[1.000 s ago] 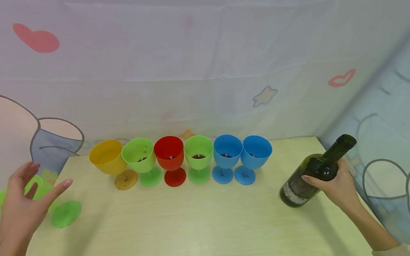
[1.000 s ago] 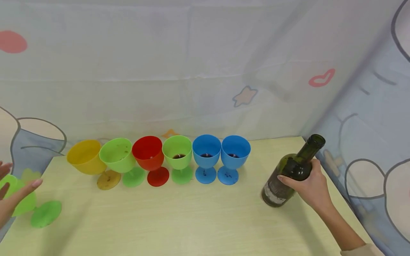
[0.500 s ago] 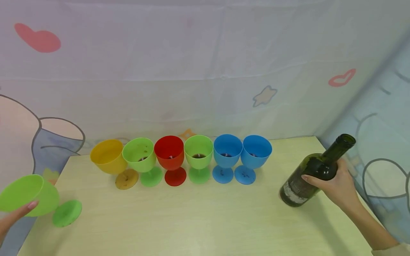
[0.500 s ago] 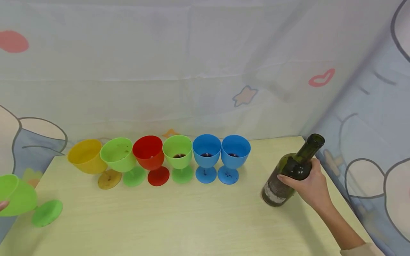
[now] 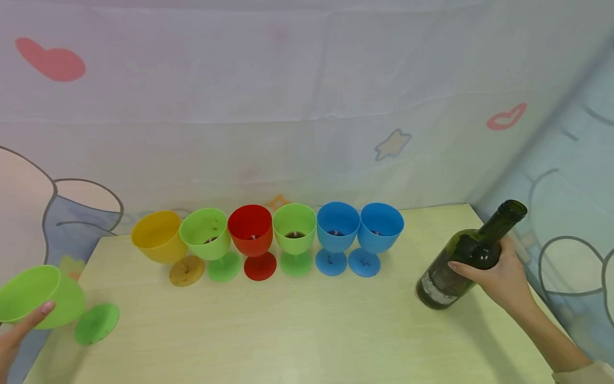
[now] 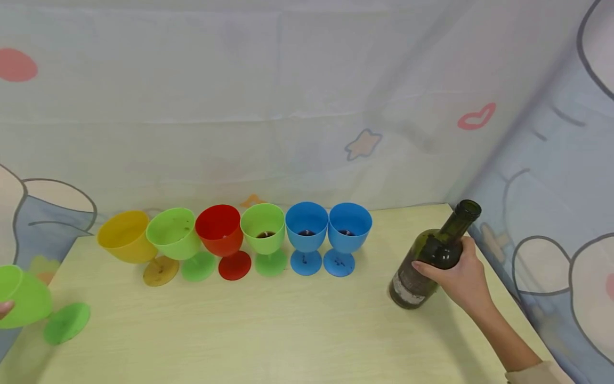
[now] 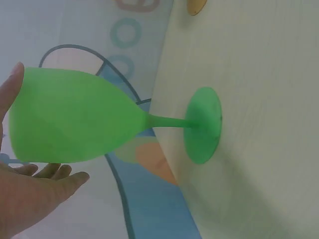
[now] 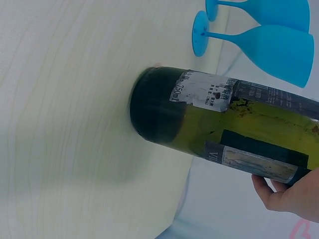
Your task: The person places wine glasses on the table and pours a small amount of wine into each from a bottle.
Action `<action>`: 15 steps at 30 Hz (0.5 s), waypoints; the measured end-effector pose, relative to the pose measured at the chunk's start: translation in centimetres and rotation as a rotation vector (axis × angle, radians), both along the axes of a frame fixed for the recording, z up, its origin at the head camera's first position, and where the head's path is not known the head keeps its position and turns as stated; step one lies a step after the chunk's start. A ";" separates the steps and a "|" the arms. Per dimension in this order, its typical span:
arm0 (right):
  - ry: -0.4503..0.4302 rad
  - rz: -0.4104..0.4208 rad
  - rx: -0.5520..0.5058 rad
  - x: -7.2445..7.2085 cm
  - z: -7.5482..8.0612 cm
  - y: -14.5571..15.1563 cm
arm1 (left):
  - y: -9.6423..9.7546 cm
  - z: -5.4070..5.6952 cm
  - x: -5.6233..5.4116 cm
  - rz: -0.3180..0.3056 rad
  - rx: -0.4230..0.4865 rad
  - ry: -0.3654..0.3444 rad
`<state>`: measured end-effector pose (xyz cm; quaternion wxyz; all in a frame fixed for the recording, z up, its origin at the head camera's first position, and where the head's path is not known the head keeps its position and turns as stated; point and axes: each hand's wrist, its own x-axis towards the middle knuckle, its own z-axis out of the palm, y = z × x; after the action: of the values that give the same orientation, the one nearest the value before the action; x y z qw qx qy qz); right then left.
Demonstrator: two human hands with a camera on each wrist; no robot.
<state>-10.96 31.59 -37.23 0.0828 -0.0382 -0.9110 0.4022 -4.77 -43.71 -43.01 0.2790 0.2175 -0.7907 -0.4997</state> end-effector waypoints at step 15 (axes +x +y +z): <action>-0.003 -0.004 0.007 0.0 0.0 0.0 | -8.3 -8.4 -3.4 0.091 0.204 0.066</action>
<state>-10.98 31.61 -37.26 0.0823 -0.0403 -0.9126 0.3985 -8.17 -51.98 -51.37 0.3036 0.2640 -0.7154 -0.5712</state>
